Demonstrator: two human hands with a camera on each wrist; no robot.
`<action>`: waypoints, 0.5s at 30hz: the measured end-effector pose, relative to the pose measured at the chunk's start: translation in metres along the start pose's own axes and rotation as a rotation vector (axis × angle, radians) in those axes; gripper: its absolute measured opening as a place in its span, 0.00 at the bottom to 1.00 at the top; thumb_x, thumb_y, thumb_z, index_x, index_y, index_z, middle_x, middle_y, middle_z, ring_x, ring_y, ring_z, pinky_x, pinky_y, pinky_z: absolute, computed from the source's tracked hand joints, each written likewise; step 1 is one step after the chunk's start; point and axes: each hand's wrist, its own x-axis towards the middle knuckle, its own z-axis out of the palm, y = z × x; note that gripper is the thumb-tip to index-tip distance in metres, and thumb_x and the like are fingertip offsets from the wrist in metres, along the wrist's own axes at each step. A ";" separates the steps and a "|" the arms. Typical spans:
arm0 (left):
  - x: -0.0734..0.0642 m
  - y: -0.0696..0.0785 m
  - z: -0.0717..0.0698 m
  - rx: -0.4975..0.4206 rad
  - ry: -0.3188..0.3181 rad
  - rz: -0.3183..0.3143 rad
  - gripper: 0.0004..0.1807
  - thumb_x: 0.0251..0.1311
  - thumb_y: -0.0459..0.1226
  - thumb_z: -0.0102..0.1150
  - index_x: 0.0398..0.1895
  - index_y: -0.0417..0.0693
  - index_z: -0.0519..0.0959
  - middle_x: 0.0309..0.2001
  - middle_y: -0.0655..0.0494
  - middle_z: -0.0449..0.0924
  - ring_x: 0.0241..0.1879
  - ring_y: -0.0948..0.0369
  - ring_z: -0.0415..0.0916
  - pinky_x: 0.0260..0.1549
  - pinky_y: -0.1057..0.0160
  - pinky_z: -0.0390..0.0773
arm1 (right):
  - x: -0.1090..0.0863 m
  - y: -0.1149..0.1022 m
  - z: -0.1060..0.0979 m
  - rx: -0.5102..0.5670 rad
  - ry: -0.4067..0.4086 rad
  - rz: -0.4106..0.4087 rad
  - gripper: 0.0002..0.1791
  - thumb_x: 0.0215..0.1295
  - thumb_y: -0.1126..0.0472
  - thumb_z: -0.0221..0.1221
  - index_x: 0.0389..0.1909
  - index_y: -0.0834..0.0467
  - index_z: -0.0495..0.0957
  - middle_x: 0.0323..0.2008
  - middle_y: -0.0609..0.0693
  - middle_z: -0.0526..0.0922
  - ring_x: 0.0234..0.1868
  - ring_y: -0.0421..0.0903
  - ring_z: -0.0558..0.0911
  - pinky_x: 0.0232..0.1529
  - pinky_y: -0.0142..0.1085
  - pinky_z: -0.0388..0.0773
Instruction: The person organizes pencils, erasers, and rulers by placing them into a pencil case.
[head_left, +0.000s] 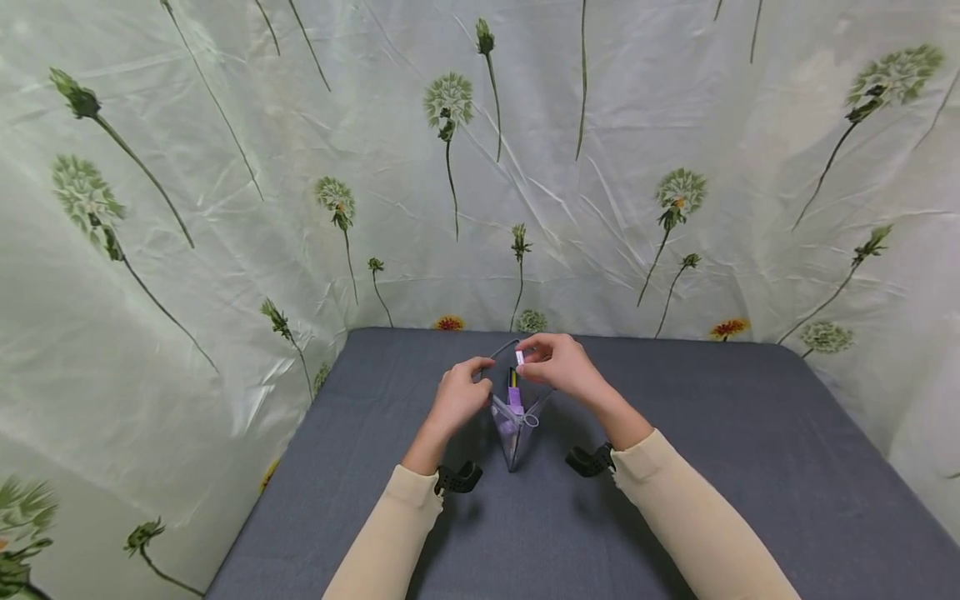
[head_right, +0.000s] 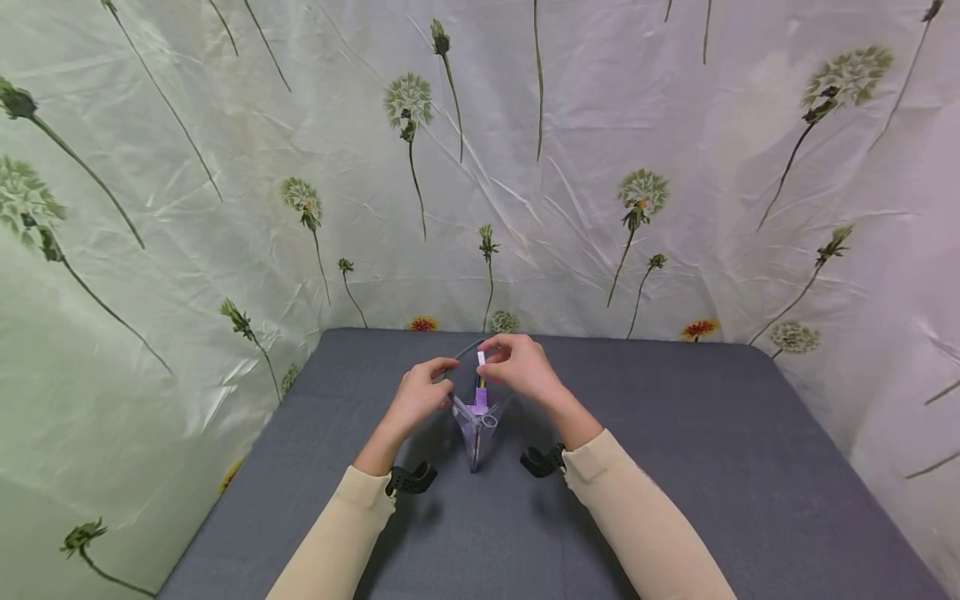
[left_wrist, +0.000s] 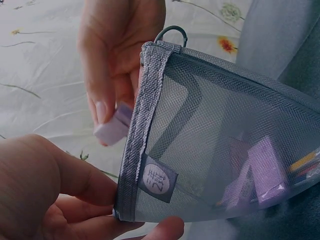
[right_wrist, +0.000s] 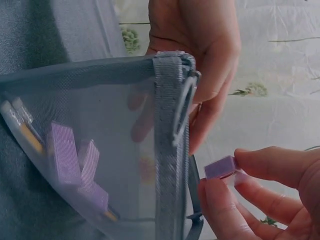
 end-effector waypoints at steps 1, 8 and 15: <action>-0.002 0.000 0.000 0.001 0.002 0.001 0.24 0.61 0.32 0.52 0.61 0.48 0.81 0.57 0.45 0.80 0.13 0.63 0.70 0.17 0.64 0.67 | 0.000 0.000 0.002 -0.001 -0.001 0.002 0.19 0.62 0.63 0.68 0.55 0.55 0.82 0.41 0.57 0.84 0.39 0.50 0.87 0.41 0.40 0.84; -0.012 0.003 0.003 -0.006 0.013 -0.007 0.24 0.61 0.32 0.52 0.61 0.49 0.80 0.60 0.44 0.79 0.13 0.63 0.71 0.16 0.64 0.67 | 0.000 -0.001 0.011 -0.004 -0.013 0.013 0.18 0.62 0.65 0.68 0.53 0.58 0.83 0.37 0.56 0.85 0.41 0.57 0.87 0.39 0.40 0.84; -0.023 0.006 0.007 0.015 0.025 -0.006 0.25 0.60 0.32 0.52 0.62 0.50 0.80 0.61 0.46 0.79 0.12 0.63 0.70 0.15 0.65 0.65 | -0.006 -0.003 0.017 -0.009 -0.023 0.060 0.18 0.62 0.65 0.69 0.53 0.57 0.83 0.34 0.52 0.86 0.43 0.60 0.86 0.45 0.50 0.82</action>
